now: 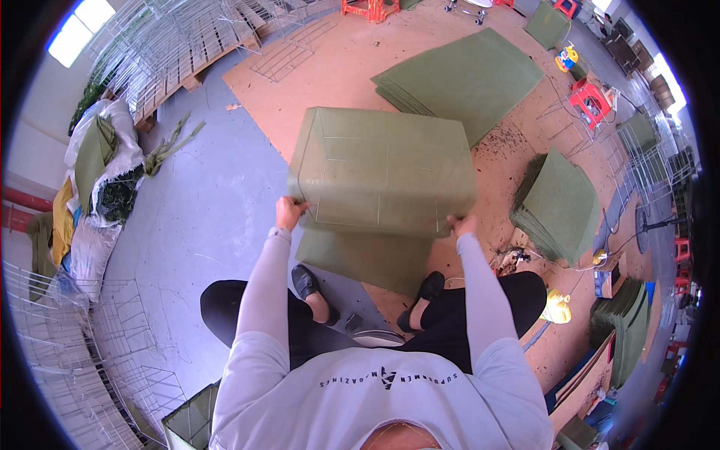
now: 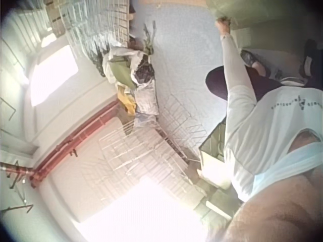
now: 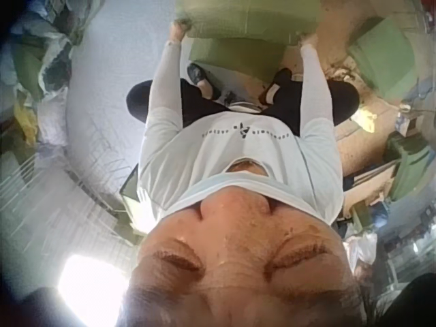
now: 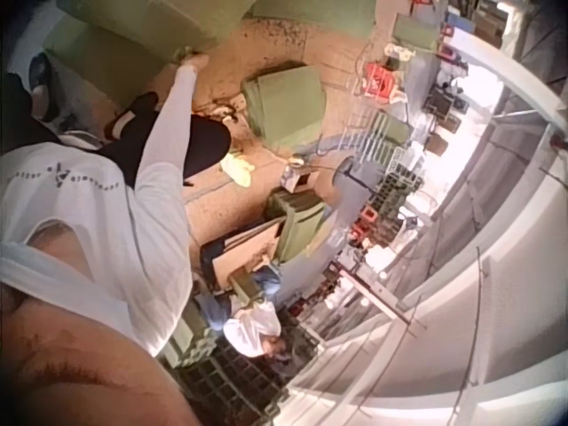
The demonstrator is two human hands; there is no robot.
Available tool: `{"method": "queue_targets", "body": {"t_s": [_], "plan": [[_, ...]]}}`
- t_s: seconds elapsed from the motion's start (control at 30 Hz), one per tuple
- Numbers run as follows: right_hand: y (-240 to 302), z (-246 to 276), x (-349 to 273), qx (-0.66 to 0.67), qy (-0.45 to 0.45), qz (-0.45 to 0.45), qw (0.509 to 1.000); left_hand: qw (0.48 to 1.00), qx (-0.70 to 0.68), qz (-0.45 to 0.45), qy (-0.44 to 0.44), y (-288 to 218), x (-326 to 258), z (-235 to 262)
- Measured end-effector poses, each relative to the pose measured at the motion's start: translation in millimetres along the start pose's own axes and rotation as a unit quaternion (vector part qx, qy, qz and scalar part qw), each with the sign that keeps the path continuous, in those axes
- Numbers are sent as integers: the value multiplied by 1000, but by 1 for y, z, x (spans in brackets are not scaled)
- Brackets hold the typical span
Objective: Assembling a mesh-covered box by placing a wire frame into a pre-cut green fabric piece and securing it with a pneumatic staple gun.
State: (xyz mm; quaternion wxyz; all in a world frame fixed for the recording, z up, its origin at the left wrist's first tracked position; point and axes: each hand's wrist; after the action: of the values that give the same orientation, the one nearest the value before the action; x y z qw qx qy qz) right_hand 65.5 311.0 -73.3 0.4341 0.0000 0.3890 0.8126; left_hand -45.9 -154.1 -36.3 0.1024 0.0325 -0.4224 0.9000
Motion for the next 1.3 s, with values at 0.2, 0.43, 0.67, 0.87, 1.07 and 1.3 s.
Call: {"method": "queue_targets", "body": {"t_s": [0.2,0.43,0.67,0.87,1.07,1.3], "plan": [[94,66,33,-14,113,-5,993,996,-12,-58,66,-78,80,62],[92,31,37,22,15,81,996,998,6,-35,-48,-33,78,34],[67,19,11,-22,-1,77,997,998,-42,10,-52,-10,38,39],[28,35,7,83,4,72,994,995,-52,37,-72,-40,11,17],[29,27,17,179,34,40,982,993,-82,41,-79,-10,5,16],[34,26,11,189,84,26,978,987,-128,48,-85,-19,8,18]]}}
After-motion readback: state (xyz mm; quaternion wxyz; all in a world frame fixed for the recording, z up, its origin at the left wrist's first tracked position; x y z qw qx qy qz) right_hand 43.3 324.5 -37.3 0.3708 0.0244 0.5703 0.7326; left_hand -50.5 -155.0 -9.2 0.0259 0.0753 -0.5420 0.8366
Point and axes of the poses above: each hand's wrist, its own x-axis towards the middle knuckle, its own z-axis out of the back of the hand, y = z × x, and after that the axes turned 15 degrees about -z, right-handed
